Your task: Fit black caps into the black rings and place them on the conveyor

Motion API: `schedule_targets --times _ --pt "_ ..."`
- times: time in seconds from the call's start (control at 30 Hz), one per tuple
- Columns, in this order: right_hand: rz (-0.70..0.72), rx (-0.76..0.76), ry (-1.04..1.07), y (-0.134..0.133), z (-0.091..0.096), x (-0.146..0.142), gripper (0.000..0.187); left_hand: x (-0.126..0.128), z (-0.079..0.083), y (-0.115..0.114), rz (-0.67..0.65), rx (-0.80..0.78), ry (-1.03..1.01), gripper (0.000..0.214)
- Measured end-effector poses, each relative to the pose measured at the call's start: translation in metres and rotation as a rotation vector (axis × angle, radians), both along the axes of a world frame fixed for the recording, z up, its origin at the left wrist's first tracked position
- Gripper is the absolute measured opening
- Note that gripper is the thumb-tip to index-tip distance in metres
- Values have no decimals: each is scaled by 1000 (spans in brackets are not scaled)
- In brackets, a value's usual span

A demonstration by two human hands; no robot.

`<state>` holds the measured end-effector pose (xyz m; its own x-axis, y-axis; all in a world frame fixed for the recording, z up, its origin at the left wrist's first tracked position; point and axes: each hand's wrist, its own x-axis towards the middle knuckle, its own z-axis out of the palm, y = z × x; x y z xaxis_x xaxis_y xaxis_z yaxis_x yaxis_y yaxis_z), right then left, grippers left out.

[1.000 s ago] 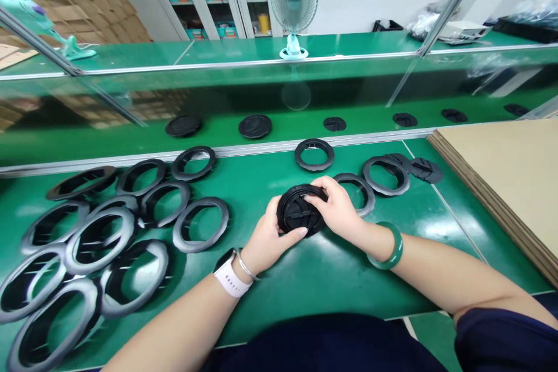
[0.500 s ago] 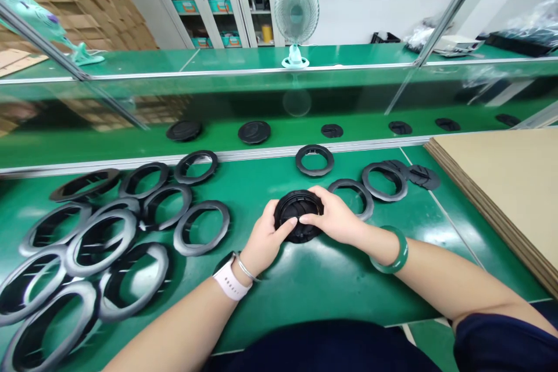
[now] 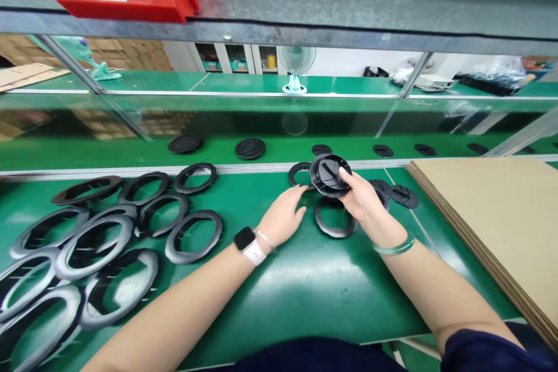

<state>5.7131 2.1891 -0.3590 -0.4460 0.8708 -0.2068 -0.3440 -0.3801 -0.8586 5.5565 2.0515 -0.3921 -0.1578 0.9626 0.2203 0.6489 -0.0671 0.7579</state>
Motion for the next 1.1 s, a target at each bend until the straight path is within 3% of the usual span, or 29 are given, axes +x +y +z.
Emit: schedule_targets --times 0.07,0.17,0.27,0.33,0.43,0.5,0.57,0.63,0.7,0.8,0.93,1.0,1.1 --pt "-47 -116 34 13 3 3 21 1 -4 23 -32 -12 251 63" --pt "-67 -204 78 22 1 5 21 1 -8 29 14 -22 343 51" --pt "-17 -190 94 23 -5 4 22 -1 -6 -4 79 -18 359 37" --pt "26 -129 62 20 -8 5 19 -3 -3 -35 139 -21 254 28" --pt "125 18 -14 15 -11 3 25 -8 -1 -71 191 -93 -320 20" --pt "203 127 -62 16 -9 -3 37 -13 -4 -81 168 -183 -748 27" --pt "262 268 -129 23 -4 -19 42 -18 -9 -81 132 -258 -974 32" --pt "263 499 -248 36 2 -44 37 -23 -14 -76 93 -296 -1019 35" --pt "203 828 -456 53 7 -76 31 -26 -18 -71 51 -316 -1026 37" --pt "155 1211 -726 74 1 -123 34 -29 -22 -70 43 -323 -1073 44" --pt "302 1311 -825 90 -27 -159 37 -28 -20 -74 50 -335 -1100 41" --pt "342 1323 -877 100 -40 -161 35 -28 -17 -75 47 -340 -1091 36" --pt "282 1298 -977 126 -48 -146 34 -27 -14 -73 66 -347 -1061 32"
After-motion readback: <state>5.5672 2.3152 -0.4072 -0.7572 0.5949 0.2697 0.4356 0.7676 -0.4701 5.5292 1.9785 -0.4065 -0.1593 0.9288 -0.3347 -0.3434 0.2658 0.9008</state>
